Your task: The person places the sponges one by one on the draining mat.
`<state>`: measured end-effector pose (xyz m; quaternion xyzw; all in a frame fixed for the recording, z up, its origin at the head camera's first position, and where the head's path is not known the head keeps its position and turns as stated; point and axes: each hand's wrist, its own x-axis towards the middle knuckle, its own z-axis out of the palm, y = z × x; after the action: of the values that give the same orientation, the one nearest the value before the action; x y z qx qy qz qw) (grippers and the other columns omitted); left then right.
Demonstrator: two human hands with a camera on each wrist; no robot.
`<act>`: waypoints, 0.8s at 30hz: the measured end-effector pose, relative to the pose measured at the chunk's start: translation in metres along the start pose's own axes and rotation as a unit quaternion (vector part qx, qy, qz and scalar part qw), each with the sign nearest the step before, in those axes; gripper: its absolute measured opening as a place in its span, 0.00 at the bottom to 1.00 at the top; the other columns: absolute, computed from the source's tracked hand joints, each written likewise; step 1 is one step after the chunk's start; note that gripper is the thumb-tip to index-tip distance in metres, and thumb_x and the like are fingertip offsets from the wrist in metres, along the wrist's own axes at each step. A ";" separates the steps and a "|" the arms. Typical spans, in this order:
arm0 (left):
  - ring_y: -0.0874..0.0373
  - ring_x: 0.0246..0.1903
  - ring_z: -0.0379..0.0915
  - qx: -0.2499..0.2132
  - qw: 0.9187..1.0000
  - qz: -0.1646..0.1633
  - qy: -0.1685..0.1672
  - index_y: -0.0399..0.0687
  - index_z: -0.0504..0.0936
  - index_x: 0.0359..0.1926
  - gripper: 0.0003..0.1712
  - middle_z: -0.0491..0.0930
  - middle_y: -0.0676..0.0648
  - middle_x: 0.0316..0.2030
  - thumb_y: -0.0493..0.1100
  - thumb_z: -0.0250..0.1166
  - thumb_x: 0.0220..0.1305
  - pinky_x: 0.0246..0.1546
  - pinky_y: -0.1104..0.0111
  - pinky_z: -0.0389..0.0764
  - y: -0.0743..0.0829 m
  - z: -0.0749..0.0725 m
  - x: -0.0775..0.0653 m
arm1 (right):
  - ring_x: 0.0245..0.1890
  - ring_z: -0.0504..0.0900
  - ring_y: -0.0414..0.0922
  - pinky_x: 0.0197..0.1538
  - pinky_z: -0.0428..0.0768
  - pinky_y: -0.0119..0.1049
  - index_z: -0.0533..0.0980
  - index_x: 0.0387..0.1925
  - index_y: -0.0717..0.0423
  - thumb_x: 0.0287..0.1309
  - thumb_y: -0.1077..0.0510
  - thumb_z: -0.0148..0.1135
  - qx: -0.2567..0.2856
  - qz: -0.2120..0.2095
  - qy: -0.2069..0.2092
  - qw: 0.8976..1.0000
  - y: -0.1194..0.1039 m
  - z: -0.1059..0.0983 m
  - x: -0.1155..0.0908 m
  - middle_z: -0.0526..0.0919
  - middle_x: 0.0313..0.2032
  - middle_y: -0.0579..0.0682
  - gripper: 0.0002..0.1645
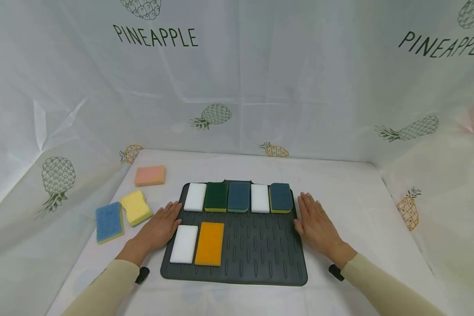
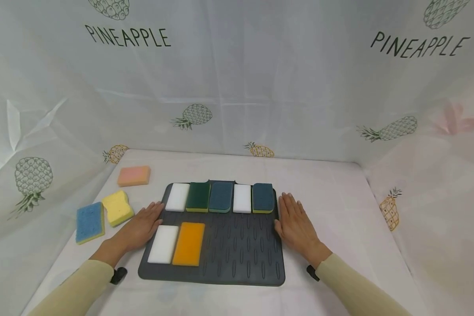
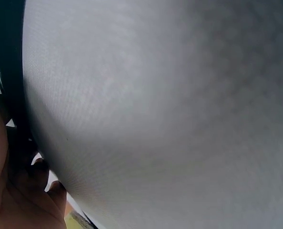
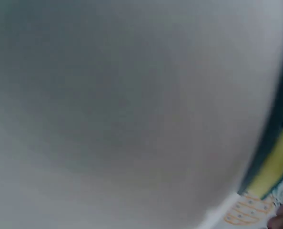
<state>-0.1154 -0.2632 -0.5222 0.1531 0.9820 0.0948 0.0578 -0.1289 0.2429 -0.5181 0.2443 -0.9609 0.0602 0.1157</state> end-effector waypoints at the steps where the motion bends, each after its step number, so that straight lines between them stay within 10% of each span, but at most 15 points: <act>1: 0.33 0.79 0.54 0.000 1.000 0.001 0.000 0.31 0.59 0.80 0.35 0.61 0.31 0.79 0.48 0.51 0.84 0.79 0.39 0.58 0.000 0.000 0.000 | 0.80 0.57 0.67 0.78 0.62 0.65 0.56 0.78 0.75 0.76 0.50 0.58 -0.001 -0.001 -0.032 0.999 0.001 0.001 -0.004 0.58 0.79 0.71 0.44; 6: 0.33 0.79 0.54 -0.003 1.000 -0.001 -0.001 0.31 0.59 0.80 0.35 0.61 0.31 0.79 0.48 0.51 0.84 0.79 0.39 0.58 -0.001 0.001 0.002 | 0.82 0.55 0.64 0.80 0.59 0.64 0.56 0.80 0.71 0.80 0.45 0.53 0.015 -0.007 -0.120 0.993 0.003 0.003 -0.013 0.57 0.81 0.66 0.44; 24: 0.33 0.79 0.56 0.012 1.000 -0.013 -0.017 0.30 0.60 0.79 0.34 0.62 0.30 0.78 0.46 0.51 0.84 0.78 0.41 0.60 0.006 -0.005 0.004 | 0.81 0.59 0.62 0.80 0.63 0.59 0.59 0.79 0.70 0.79 0.43 0.54 -0.022 -0.046 -0.117 0.992 0.010 0.009 -0.012 0.60 0.80 0.65 0.44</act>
<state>-0.1186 -0.2572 -0.5166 0.1428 0.9838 0.0794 0.0743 -0.1254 0.2558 -0.5308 0.2910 -0.9566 0.0043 0.0109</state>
